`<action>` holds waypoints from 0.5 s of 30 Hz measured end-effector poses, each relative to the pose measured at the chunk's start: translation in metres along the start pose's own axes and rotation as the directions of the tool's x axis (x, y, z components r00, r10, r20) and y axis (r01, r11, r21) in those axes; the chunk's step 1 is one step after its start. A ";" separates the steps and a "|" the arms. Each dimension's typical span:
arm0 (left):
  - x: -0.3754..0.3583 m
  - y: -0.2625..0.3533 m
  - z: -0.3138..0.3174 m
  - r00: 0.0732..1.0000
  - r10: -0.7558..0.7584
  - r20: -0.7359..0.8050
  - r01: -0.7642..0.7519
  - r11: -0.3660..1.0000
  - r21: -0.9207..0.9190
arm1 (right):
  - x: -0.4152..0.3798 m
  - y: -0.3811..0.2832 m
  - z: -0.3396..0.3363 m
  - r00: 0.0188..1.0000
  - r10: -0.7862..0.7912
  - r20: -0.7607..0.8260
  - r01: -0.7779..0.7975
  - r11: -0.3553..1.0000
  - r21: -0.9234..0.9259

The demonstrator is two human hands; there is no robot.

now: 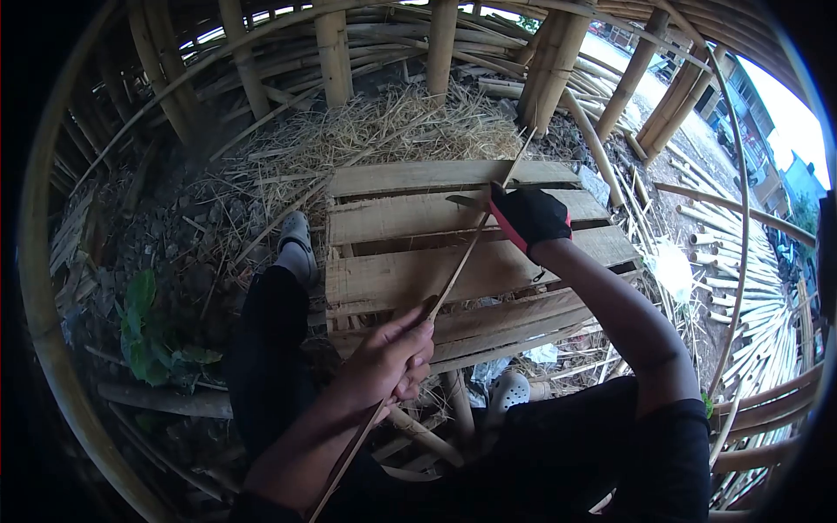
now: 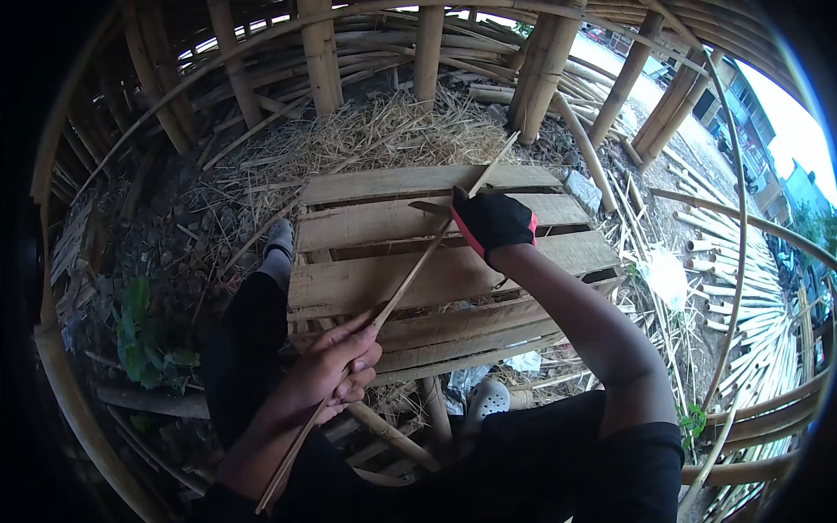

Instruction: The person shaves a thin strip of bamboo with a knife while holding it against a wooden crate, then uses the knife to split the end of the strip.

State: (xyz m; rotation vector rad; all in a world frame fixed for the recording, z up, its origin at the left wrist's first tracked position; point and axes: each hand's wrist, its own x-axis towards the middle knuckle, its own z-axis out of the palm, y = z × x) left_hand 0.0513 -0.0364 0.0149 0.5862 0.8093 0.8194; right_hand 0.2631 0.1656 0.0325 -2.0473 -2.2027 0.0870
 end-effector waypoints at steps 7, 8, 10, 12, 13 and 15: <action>0.002 0.003 -0.001 0.999 -0.026 -0.022 0.024 0.993 -0.118 | -0.020 -0.013 0.000 0.999 -0.030 0.032 0.030 0.999 0.023; 0.002 0.003 0.000 0.999 -0.032 -0.018 0.030 0.993 -0.118 | -0.019 -0.012 -0.002 0.997 -0.044 0.069 0.042 0.999 0.029; 0.003 0.003 0.002 1.000 -0.002 -0.007 0.001 0.997 -0.081 | -0.013 -0.008 0.000 0.999 -0.030 0.024 0.030 0.999 0.018; 0.004 0.002 0.005 1.000 0.000 -0.005 0.000 0.996 -0.086 | -0.019 -0.011 0.007 0.998 -0.066 -0.018 0.066 0.997 0.034; 0.003 0.002 0.005 1.000 -0.005 -0.006 0.005 0.996 -0.093 | -0.040 -0.027 -0.006 0.996 -0.092 -0.003 0.092 0.996 -0.011; 0.003 0.003 0.004 1.000 -0.005 -0.004 0.005 0.993 -0.122 | -0.028 -0.024 -0.003 0.995 -0.095 0.010 0.095 0.995 -0.010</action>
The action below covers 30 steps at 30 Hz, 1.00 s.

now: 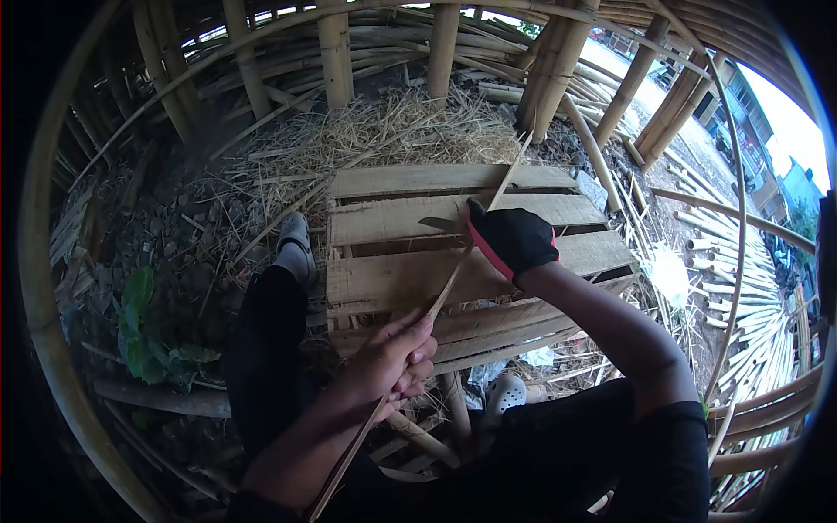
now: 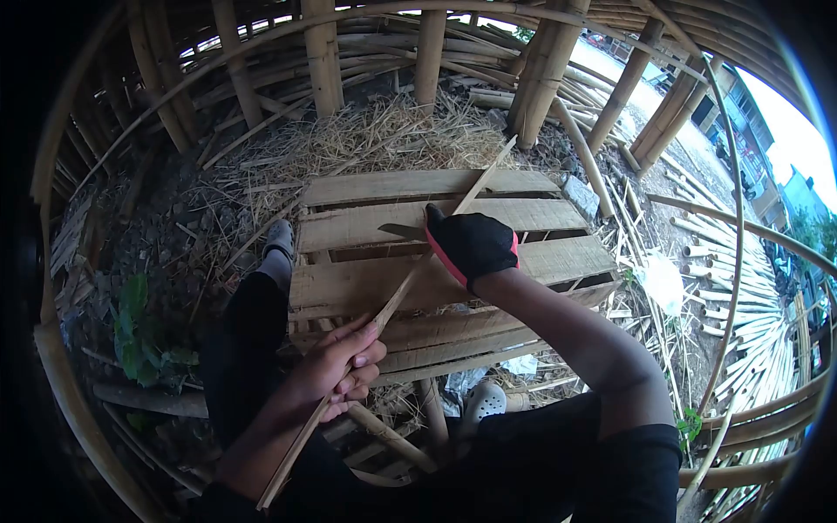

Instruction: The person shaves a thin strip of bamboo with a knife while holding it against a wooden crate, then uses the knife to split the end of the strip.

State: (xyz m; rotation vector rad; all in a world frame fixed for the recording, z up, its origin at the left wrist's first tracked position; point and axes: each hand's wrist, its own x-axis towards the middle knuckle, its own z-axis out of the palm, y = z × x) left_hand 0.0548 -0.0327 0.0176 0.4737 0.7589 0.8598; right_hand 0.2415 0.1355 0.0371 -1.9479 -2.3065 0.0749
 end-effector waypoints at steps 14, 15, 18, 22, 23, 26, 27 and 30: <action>0.002 -0.004 0.004 1.000 -0.010 0.010 0.010 1.000 0.017 | 0.010 0.010 0.005 0.998 0.046 -0.038 -0.048 0.998 -0.045; 0.001 -0.004 0.004 1.000 -0.008 0.007 0.008 1.000 0.015 | 0.001 0.003 -0.001 0.999 -0.003 -0.051 -0.004 0.992 -0.129; 0.004 -0.009 0.000 0.998 0.049 -0.040 -0.038 0.968 0.249 | 0.027 0.031 -0.003 1.000 0.011 0.019 -0.009 0.996 -0.093; 0.002 -0.006 0.003 0.999 0.020 -0.036 -0.010 0.966 0.260 | 0.021 0.032 0.007 0.996 0.090 -0.029 -0.091 0.996 -0.023; 0.001 -0.006 0.003 0.999 0.031 -0.025 -0.024 0.967 0.255 | 0.024 0.032 0.007 0.996 0.087 -0.028 -0.087 0.996 -0.021; 0.003 -0.005 -0.002 0.999 0.038 0.008 -0.039 0.972 0.234 | 0.033 0.040 0.005 0.995 0.097 0.028 -0.097 0.995 0.008; 0.004 -0.005 -0.004 0.998 0.048 0.027 -0.053 0.976 0.212 | 0.027 0.037 0.004 0.994 0.101 0.029 -0.101 0.995 0.004; 0.001 -0.006 -0.004 0.999 0.044 0.014 -0.046 0.980 0.194 | 0.019 0.028 -0.001 0.997 0.058 0.049 -0.057 0.998 -0.020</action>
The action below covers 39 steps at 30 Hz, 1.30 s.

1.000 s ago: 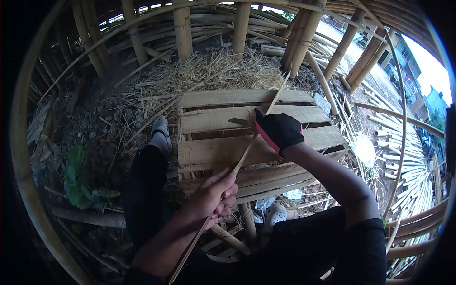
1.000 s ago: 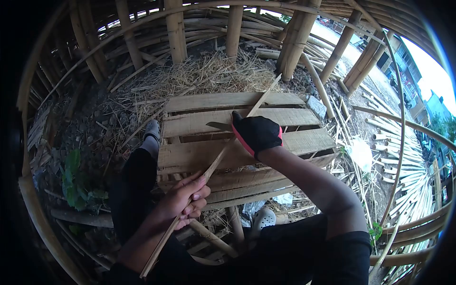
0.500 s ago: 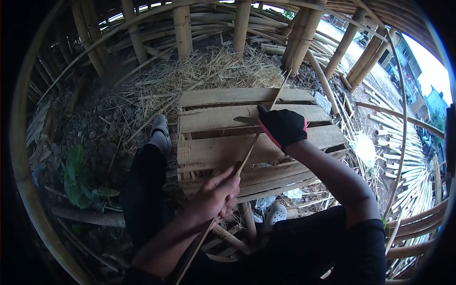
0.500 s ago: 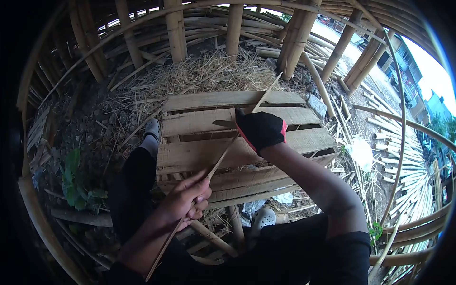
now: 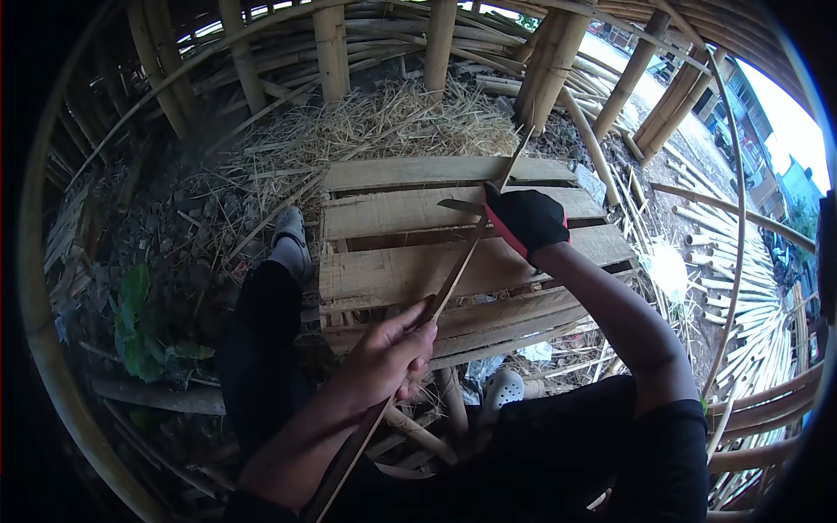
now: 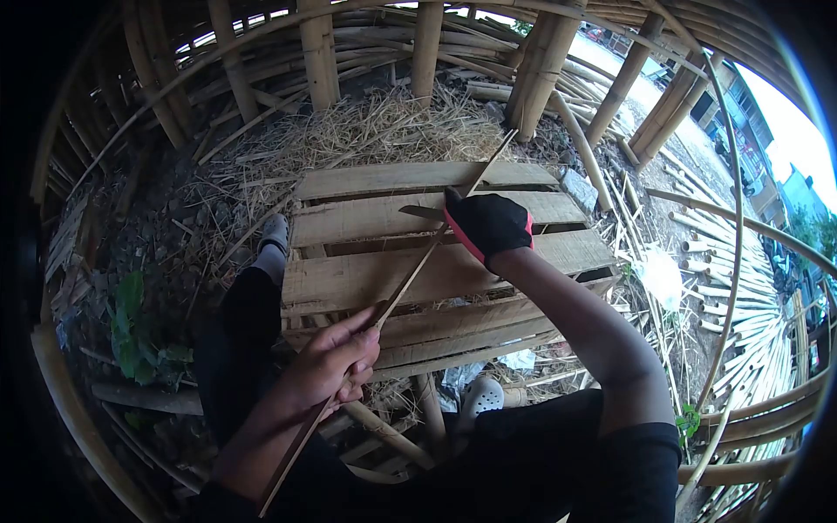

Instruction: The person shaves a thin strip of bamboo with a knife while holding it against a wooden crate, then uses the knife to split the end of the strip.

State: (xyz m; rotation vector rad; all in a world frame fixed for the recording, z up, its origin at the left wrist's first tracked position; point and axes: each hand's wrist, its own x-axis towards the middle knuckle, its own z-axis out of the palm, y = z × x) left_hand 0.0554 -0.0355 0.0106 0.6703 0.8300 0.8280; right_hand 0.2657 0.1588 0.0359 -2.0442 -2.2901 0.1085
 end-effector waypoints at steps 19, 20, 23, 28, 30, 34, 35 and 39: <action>-0.001 0.008 0.003 0.997 -0.067 -0.024 0.065 0.994 -0.086 | 0.001 -0.008 0.001 1.000 0.011 -0.029 -0.010 0.999 0.037; -0.003 0.008 0.003 0.997 -0.066 -0.026 0.064 0.994 -0.087 | -0.009 -0.014 0.006 0.999 0.022 -0.034 -0.022 1.000 -0.007; -0.004 0.008 0.004 0.999 -0.051 -0.016 0.050 0.998 -0.039 | -0.002 -0.007 0.003 1.000 -0.001 -0.014 0.001 0.999 0.035; -0.003 0.009 0.002 0.998 -0.056 0.016 0.058 0.992 -0.114 | -0.014 -0.015 0.006 0.999 0.005 -0.049 -0.004 1.000 0.017; -0.003 0.007 0.000 0.999 -0.052 0.009 0.053 0.992 -0.115 | -0.015 -0.017 0.008 0.999 -0.001 -0.048 0.001 1.000 0.012; -0.001 0.008 0.000 0.998 -0.056 -0.001 0.055 0.994 -0.090 | 0.007 0.001 0.003 0.998 0.041 -0.052 -0.038 0.997 0.062; -0.001 0.009 0.001 0.999 -0.053 -0.002 0.052 0.994 -0.094 | 0.006 0.002 0.006 0.998 0.037 -0.052 -0.034 0.998 0.058; -0.002 0.007 0.001 0.998 -0.056 -0.004 0.056 0.994 -0.091 | -0.023 -0.022 0.004 0.999 0.012 -0.045 -0.012 1.000 -0.005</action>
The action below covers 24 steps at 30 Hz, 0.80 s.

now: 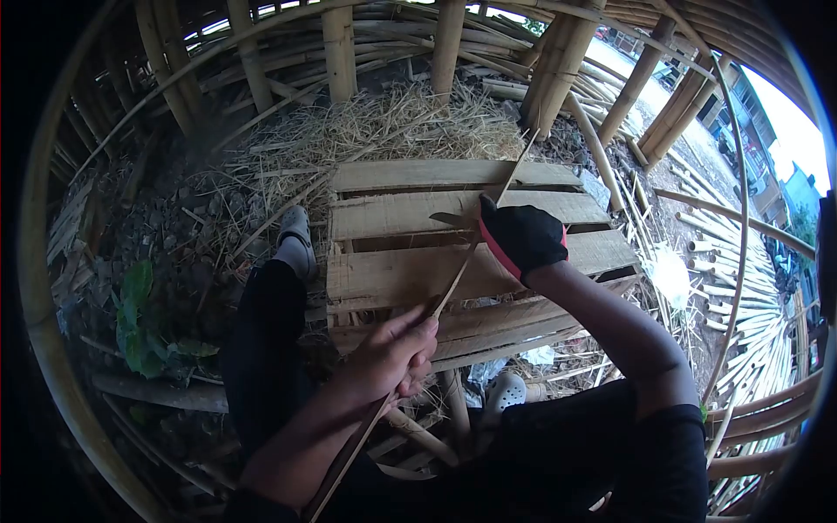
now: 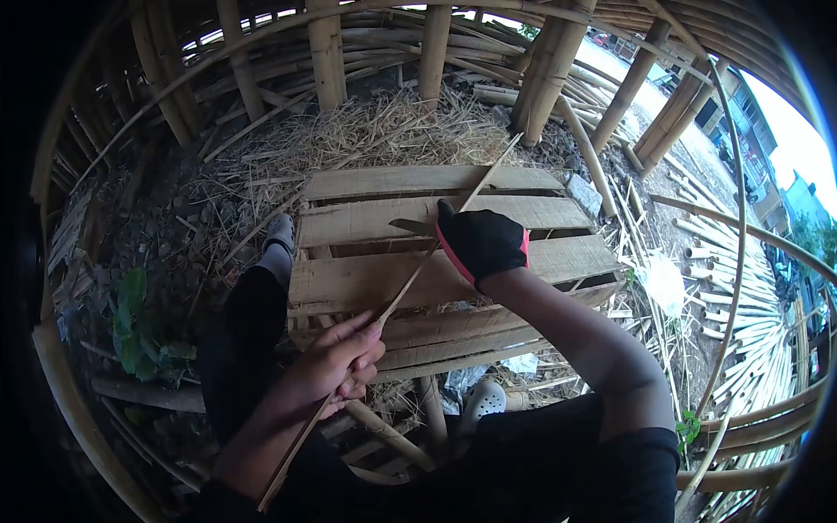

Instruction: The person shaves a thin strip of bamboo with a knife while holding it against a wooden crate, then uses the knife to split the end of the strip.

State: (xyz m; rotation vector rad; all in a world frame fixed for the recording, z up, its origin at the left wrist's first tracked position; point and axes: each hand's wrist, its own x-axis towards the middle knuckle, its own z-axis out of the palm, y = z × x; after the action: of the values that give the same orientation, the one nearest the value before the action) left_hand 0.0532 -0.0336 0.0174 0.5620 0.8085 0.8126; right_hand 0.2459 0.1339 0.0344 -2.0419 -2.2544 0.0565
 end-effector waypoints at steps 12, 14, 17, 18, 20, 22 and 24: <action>0.001 0.002 0.002 1.000 0.007 0.000 -0.007 1.000 -0.023 | 0.017 0.012 0.005 0.999 -0.047 0.006 0.047 0.998 0.032; 0.002 0.003 0.004 1.000 0.019 -0.007 -0.020 1.000 -0.021 | 0.017 0.015 0.006 0.999 -0.047 0.009 0.047 0.999 0.018; 0.002 0.002 0.004 1.000 0.022 0.000 -0.022 0.999 -0.036 | -0.021 -0.008 0.002 0.993 -0.116 -0.036 0.116 0.993 -0.022; 0.001 0.002 0.004 1.000 0.014 -0.011 -0.014 0.999 -0.052 | -0.017 -0.007 0.000 0.992 -0.116 -0.040 0.115 0.993 -0.017; 0.000 0.002 0.002 1.000 -0.005 -0.022 0.003 0.998 -0.069 | -0.004 0.001 -0.005 0.993 -0.116 0.015 0.116 0.993 0.010; 0.001 0.003 -0.002 1.000 0.001 -0.013 -0.002 0.997 -0.081 | 0.006 0.009 0.001 0.991 -0.119 -0.053 0.119 0.993 -0.004; 0.001 0.004 0.002 1.000 0.007 -0.012 -0.008 0.997 -0.077 | -0.002 0.008 0.002 0.997 -0.072 -0.002 0.072 0.997 0.030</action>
State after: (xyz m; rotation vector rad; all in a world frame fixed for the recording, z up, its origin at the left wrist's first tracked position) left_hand 0.0536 -0.0306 0.0209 0.4925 0.7825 0.8512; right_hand 0.2535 0.1327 0.0319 -1.9442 -2.3099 0.0837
